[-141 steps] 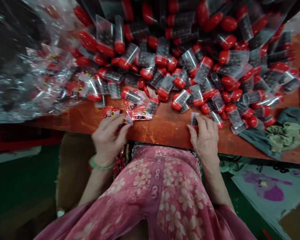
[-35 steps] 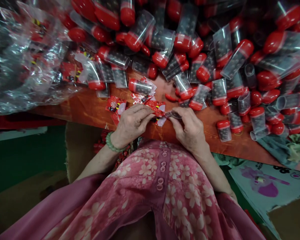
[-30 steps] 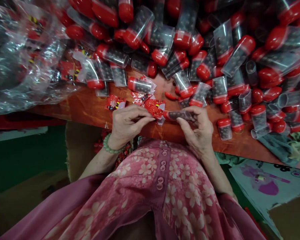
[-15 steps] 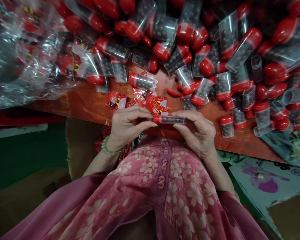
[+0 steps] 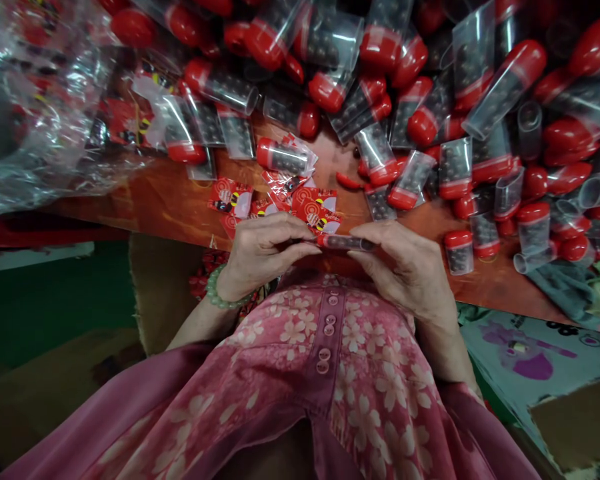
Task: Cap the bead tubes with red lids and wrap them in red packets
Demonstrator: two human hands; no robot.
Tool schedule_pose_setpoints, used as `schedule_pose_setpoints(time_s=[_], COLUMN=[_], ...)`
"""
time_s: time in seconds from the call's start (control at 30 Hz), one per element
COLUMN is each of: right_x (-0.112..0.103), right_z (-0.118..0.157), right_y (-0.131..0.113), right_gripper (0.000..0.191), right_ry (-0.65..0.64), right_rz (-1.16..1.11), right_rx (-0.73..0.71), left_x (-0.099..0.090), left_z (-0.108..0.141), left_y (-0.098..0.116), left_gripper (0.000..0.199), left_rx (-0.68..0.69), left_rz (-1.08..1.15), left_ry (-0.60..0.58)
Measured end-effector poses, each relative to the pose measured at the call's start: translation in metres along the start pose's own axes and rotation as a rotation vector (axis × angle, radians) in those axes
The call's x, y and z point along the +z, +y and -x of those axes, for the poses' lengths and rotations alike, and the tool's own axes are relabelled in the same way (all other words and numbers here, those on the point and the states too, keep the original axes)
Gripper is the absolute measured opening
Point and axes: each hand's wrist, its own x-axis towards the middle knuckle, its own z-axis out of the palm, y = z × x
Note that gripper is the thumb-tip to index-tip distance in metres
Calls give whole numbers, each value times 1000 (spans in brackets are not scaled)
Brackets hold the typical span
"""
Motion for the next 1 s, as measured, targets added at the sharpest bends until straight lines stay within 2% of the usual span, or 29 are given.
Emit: schedule_pose_setpoints(time_s=[0.17, 0.33, 0.4, 0.53, 0.83, 0.9, 1.0], right_x=[-2, -2, -2, 1, 12, 15, 19], right_z=[-6, -10, -11, -12, -4, -5, -7], right_y=[-4, -8, -7, -3, 10, 8, 6], right_gripper=[20, 22, 21, 21, 15, 15, 21], right_ry=[-119, -196, -201, -149, -73, -53, 1], right_rz=[4, -14, -49, -131, -381, -480, -626], right_rx=[-24, 11, 29, 110, 349, 406, 440], left_x=[1, 2, 0, -4, -12, -14, -16], left_z=[1, 2, 1, -1, -11, -12, -12], left_y=[-3, 2, 3, 2, 7, 7, 6], left_gripper=[18, 18, 19, 23, 33, 35, 39], left_rx=[-34, 31, 57, 29, -189, -275, -469], left_rz=[-33, -134, -151, -43, 160, 254, 436], left_ry=[-77, -105, -108, -151, -385, -398, -340])
